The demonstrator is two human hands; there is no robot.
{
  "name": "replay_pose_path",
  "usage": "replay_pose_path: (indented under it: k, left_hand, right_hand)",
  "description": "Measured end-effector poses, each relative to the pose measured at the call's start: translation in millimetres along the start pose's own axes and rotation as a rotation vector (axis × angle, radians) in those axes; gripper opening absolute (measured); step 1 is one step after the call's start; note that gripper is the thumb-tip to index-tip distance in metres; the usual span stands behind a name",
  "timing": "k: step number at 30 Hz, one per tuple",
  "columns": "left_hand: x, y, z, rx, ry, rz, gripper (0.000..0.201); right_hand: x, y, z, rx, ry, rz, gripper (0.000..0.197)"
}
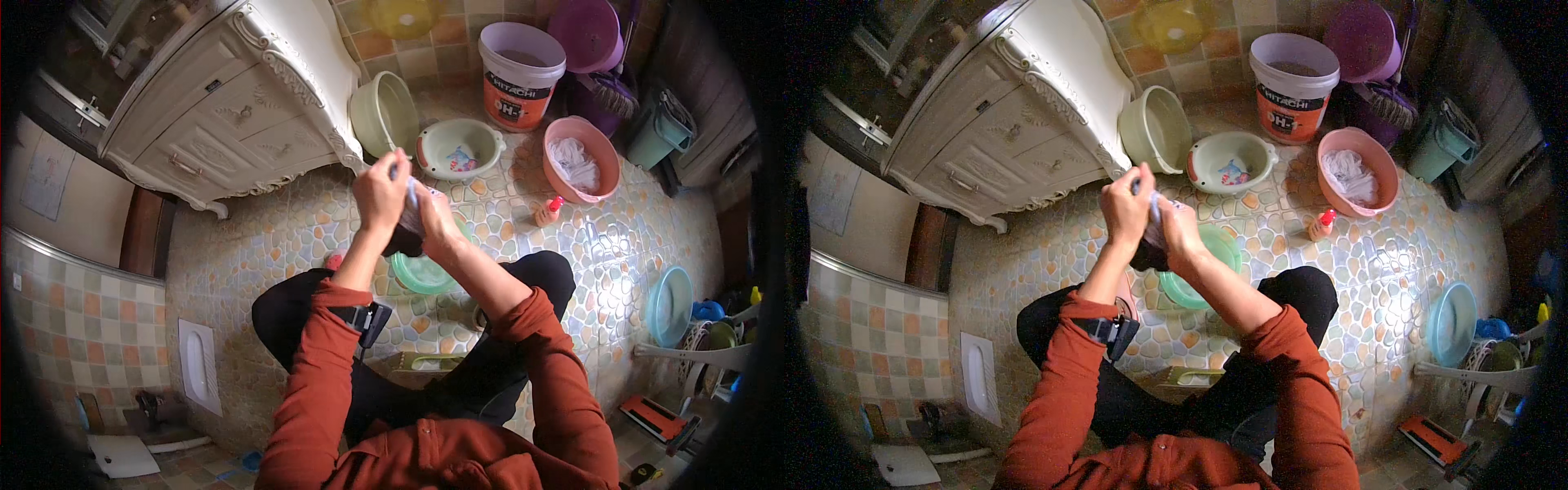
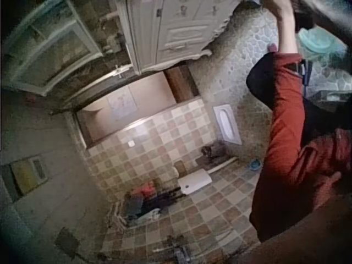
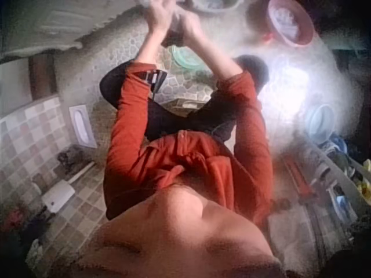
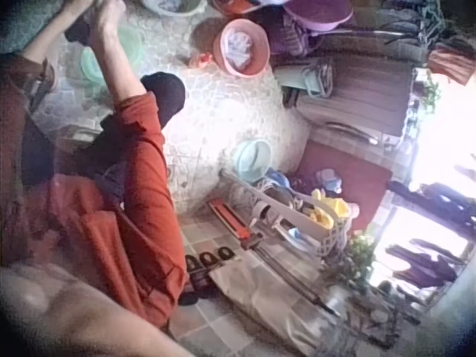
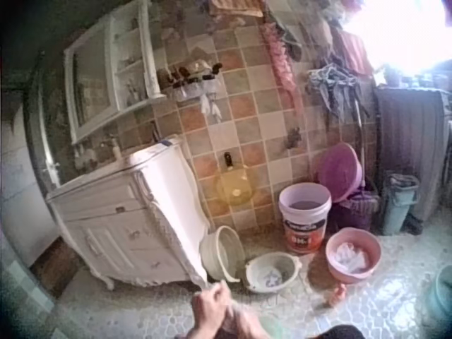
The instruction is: Manually washing a piece of clothing in a basin in a bathroom.
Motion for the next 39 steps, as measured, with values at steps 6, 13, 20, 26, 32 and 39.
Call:
replay_pose_path:
  k: [6,13,20,26,32,39]
  left_hand:
    - [-56.7,-43.3,-30.8,0.089,-0.051,-0.491,0.021]
    - [-18.7,-22.0,-5.6,0.017,0.016,-0.016,0.040]
    - [-22.1,-5.1,51.6,-0.610,0.605,0.132,0.040]
    - [-31.3,20.7,79.1,-0.689,0.400,0.057,0.022]
    - [-42.1,20.3,83.3,-0.745,0.223,0.272,0.036]
    - [-31.5,17.9,64.2,-1.096,0.290,0.168,0.030]
  right_hand:
    - [30.0,-6.0,65.5,-0.464,0.386,0.213,0.009]
    - [-6.4,14.3,7.7,-0.120,0.051,0.107,0.030]
    - [-17.9,55.4,32.7,-1.195,0.407,0.758,0.038]
    - [-29.7,65.3,22.9,-0.842,0.412,0.082,0.037]
    - [-34.2,68.8,15.1,-1.496,0.050,0.269,0.042]
    - [-26.7,57.7,6.6,-0.497,0.250,0.171,0.034]
Point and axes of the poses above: each hand's wrist, its own x-axis towards the middle knuckle, its own z-axis out of the back of the hand, y = z × x, the point moved 1 cm from there along x, towards the middle knuckle, and after that the axes turned 15 degrees about y, right-handed, at the moved point
